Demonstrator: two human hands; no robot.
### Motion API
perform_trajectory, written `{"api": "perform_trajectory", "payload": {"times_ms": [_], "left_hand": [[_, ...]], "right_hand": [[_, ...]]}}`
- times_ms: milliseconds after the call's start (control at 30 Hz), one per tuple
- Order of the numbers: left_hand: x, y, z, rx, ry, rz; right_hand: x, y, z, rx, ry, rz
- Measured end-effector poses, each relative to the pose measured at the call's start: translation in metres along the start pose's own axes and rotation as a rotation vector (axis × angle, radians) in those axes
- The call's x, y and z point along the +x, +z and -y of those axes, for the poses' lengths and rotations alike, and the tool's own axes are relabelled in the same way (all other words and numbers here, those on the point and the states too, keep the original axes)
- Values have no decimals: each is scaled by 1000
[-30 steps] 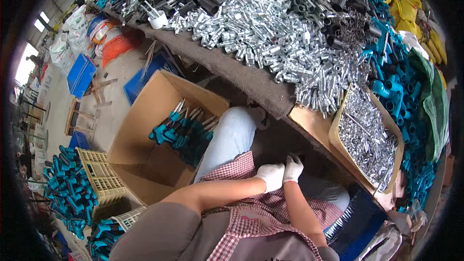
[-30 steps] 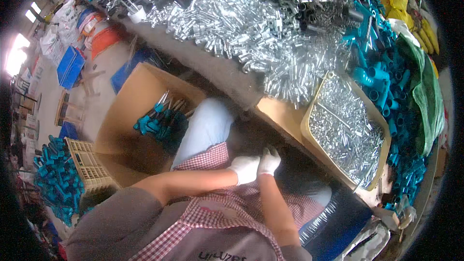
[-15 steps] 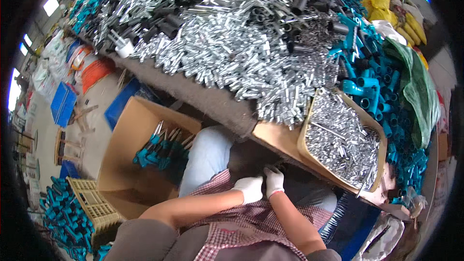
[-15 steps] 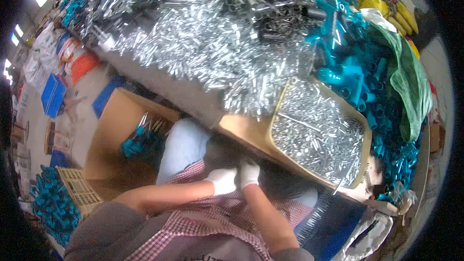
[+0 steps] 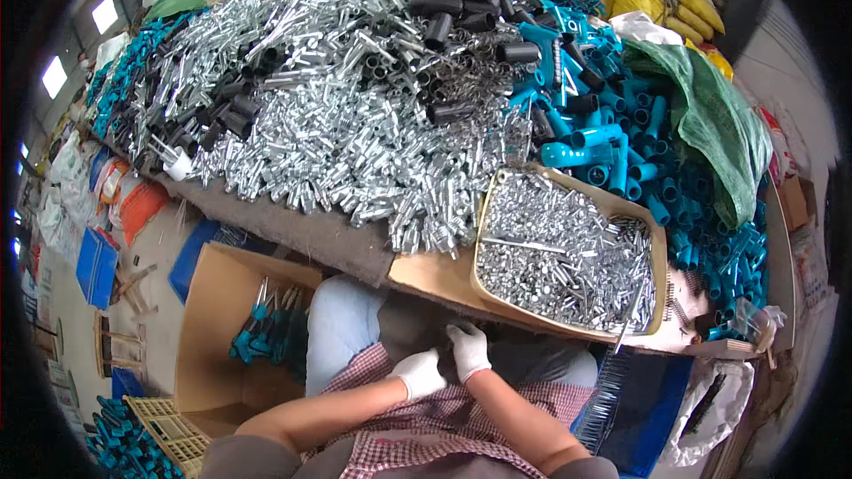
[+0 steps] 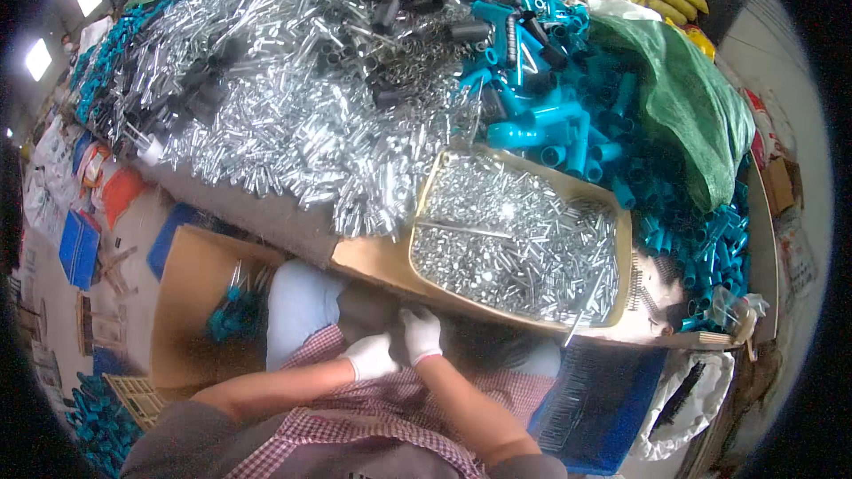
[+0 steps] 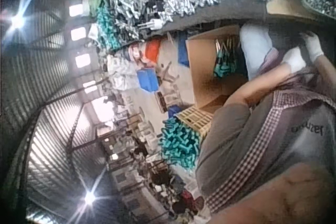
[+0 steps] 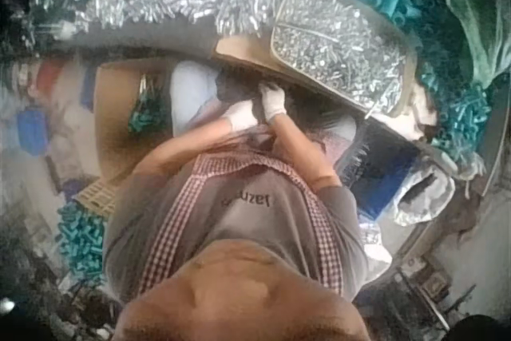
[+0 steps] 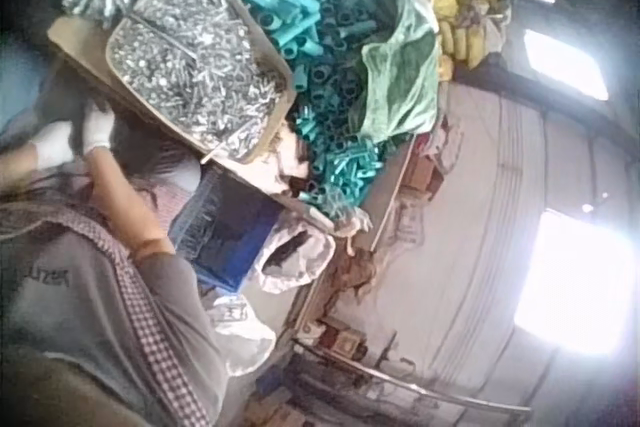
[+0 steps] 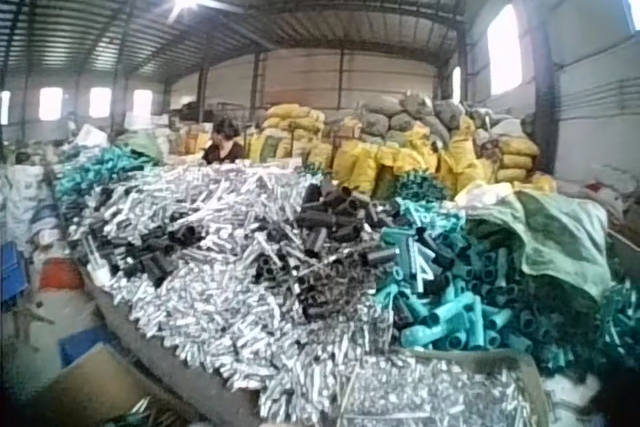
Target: Assembling various metal and plastic hardware components at a workbench.
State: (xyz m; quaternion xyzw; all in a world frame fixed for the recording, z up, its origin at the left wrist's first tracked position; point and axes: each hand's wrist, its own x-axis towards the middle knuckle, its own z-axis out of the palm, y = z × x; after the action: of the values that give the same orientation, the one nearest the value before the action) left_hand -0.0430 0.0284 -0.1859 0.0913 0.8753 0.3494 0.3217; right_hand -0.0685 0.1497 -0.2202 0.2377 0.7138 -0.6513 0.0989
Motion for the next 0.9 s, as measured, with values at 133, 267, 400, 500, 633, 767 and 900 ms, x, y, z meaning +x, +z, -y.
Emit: {"api": "perform_trajectory", "payload": {"times_ms": [133,267,400,500,633,767,900], "left_hand": [[20,21,8,-52,-120,-25],[17,11,1,39,-18,-46],[-12,-1,10,-810,-432,117],[-17,9,-8,-1242,-524,254],[5,-12,16,-601,-185,438],[28,-65,-40,787,485,214],[30,-56,-46,674,421,197]], "right_hand": [[26,13,-44,-236,-138,-171],[63,-5,-96,169,-138,3],[68,-11,-99,-517,68,330],[70,-9,-150,509,654,146],[66,-9,-151,536,592,350],[66,-17,-144,567,556,499],[72,-28,-141,592,480,599]]}}
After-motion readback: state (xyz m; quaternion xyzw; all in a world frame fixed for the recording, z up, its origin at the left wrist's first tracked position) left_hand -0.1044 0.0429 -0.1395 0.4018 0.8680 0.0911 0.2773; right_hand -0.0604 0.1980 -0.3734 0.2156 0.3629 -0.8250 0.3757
